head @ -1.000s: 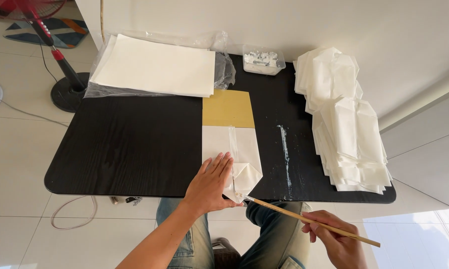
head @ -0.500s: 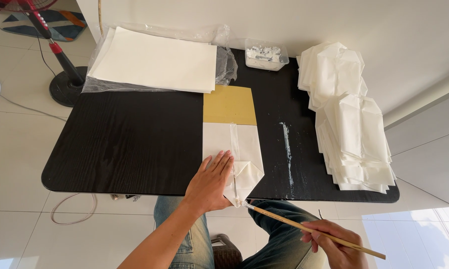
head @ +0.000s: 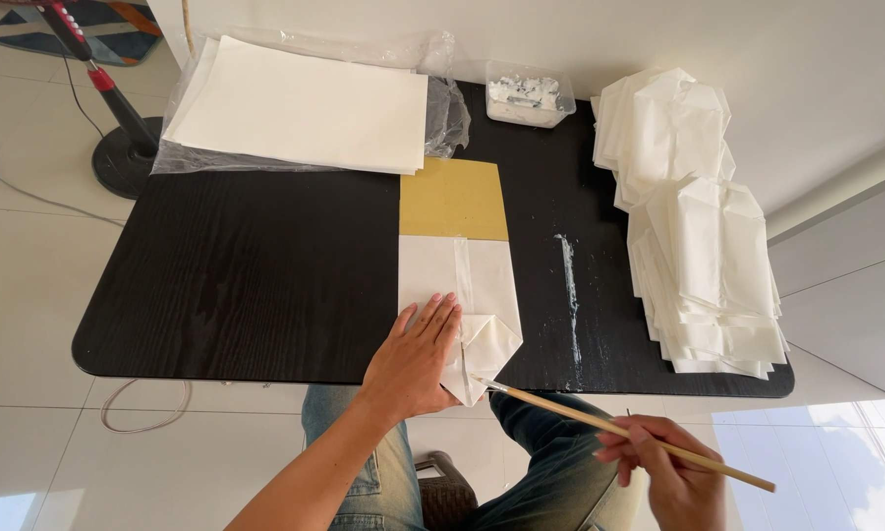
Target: Folding white paper sheets over a template and applying glue with a brush to assemble a component.
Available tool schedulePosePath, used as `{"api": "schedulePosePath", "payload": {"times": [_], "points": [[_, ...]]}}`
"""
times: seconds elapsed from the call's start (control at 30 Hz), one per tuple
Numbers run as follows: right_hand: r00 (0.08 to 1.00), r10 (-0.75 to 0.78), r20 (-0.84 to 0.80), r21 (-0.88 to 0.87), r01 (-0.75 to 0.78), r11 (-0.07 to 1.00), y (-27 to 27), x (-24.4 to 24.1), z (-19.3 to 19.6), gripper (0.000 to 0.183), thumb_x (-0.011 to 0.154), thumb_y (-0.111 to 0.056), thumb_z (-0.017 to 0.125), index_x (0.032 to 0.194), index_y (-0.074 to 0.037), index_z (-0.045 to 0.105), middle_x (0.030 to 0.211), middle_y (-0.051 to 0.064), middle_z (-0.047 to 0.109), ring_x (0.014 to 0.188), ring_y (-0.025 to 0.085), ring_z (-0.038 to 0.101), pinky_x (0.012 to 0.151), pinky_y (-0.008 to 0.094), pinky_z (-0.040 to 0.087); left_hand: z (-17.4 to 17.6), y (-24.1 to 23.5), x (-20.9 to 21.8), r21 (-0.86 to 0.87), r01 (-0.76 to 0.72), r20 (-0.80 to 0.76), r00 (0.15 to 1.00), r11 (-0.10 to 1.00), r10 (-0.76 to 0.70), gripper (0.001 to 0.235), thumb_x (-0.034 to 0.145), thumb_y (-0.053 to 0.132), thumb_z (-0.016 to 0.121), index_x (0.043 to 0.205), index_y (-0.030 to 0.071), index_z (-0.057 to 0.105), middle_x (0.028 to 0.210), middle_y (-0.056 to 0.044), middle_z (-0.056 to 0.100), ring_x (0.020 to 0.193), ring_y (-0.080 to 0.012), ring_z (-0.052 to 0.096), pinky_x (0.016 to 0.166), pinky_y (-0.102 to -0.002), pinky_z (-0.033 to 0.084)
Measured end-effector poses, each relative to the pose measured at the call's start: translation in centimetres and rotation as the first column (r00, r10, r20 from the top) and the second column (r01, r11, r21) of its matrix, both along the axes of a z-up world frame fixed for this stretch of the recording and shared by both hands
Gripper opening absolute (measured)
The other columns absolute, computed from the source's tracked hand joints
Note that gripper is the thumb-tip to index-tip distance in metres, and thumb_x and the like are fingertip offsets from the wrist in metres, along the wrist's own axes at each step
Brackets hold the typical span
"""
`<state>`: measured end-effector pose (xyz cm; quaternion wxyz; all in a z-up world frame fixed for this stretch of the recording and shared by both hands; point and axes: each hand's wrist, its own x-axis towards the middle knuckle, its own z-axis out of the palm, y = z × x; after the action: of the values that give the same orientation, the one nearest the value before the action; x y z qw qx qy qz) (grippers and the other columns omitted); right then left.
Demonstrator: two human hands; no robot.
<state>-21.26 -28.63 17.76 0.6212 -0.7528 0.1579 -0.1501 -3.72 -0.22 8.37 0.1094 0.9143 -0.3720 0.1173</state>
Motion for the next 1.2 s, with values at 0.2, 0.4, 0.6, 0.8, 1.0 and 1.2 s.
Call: {"api": "schedulePosePath", "payload": {"times": [0.2,0.4,0.6,0.8,1.0,1.2], "points": [[0.994,0.064,-0.089,-0.197,-0.081,0.977,1.3,0.6,0.8,0.025,0.094,-0.010,0.062,0.097,0.007,0.079,0.073,0.022,0.087,0.055,0.027,0.084,0.037,0.030,0.059,-0.6,0.0,0.1,0.019,-0.004,-0.004,1.000,1.000,0.005,0.129,0.071,0.088,0.069,0.158,0.003,0.027,0.167,-0.014,0.027,0.156,-0.0274,0.022,0.124,-0.047,0.015],[0.951,-0.064,-0.303,-0.251,-0.015,0.968,2.6,-0.2,3.5,0.026,0.092,-0.008,0.064,0.088,0.007,0.086,0.067,0.026,0.088,0.050,0.031,0.084,0.041,0.034,0.061,-0.6,-0.1,0.1,0.019,-0.010,-0.012,1.000,1.000,0.010,0.130,0.072,0.091,0.065,0.158,0.002,0.027,0.167,-0.014,0.027,0.156,-0.0272,0.020,0.124,-0.048,0.015],[0.979,-0.148,-0.137,-0.208,0.118,0.971,2.6,-1.7,4.0,0.023,0.092,-0.002,0.064,0.087,0.014,0.080,0.062,0.031,0.081,0.051,0.037,0.081,0.039,0.036,0.055,-0.6,-0.1,0.1,0.003,0.006,-0.022,1.000,1.000,-0.006,0.123,0.075,0.086,0.068,0.158,0.003,0.028,0.167,-0.015,0.029,0.155,-0.0284,0.023,0.123,-0.049,0.017],[0.996,-0.027,0.087,-0.294,0.051,0.954,2.8,-1.0,3.6,0.020,0.094,-0.003,0.059,0.091,0.008,0.076,0.068,0.022,0.081,0.053,0.028,0.081,0.036,0.029,0.055,-1.0,-0.1,0.2,0.018,0.006,-0.014,1.000,1.000,-0.006,0.123,0.076,0.085,0.067,0.158,0.003,0.027,0.167,-0.015,0.028,0.155,-0.0276,0.022,0.123,-0.048,0.016],[0.994,0.027,-0.110,-0.340,-0.063,0.938,4.0,0.9,2.7,0.022,0.091,-0.010,0.062,0.090,0.002,0.081,0.067,0.017,0.086,0.057,0.021,0.084,0.040,0.028,0.059,-0.8,-0.2,0.1,0.004,0.012,-0.052,0.999,1.000,-0.011,0.125,0.077,0.091,0.061,0.157,0.002,0.028,0.167,-0.016,0.027,0.156,-0.0284,0.020,0.123,-0.048,0.015],[0.977,0.018,-0.211,-0.357,-0.094,0.929,3.6,0.1,3.7,0.027,0.092,-0.012,0.061,0.087,0.002,0.084,0.067,0.017,0.088,0.053,0.023,0.085,0.038,0.029,0.061,-0.9,-0.1,0.3,0.011,0.014,-0.046,0.999,1.000,-0.013,0.126,0.075,0.085,0.069,0.158,0.002,0.025,0.167,-0.015,0.026,0.156,-0.0280,0.019,0.123,-0.048,0.014]]}}
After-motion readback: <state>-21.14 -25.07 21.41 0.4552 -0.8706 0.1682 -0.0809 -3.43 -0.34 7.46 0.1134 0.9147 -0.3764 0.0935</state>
